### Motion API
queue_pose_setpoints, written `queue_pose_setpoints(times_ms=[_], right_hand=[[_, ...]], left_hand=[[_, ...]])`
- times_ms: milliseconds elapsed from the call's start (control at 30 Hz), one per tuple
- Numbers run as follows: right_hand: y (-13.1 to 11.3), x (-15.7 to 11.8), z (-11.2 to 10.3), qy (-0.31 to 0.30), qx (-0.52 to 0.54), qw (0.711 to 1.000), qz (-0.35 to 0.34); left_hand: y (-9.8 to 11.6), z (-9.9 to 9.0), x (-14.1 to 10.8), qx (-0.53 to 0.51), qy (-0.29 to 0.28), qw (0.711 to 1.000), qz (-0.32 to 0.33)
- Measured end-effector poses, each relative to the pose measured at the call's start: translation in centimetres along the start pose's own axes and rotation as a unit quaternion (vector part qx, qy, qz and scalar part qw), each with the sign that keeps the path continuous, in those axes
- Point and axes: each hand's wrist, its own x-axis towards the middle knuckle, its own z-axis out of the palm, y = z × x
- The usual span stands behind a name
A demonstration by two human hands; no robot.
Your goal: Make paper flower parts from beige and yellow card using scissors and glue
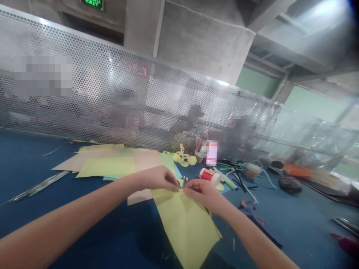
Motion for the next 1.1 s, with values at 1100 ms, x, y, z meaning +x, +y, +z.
queue_pose_setpoints(times_ms=[1100], right_hand=[[0.34,0.17,0.00,-0.005,0.039,0.999,0.030]], left_hand=[[-0.40,-0.51,0.27,-0.030,-0.012,0.999,-0.016]])
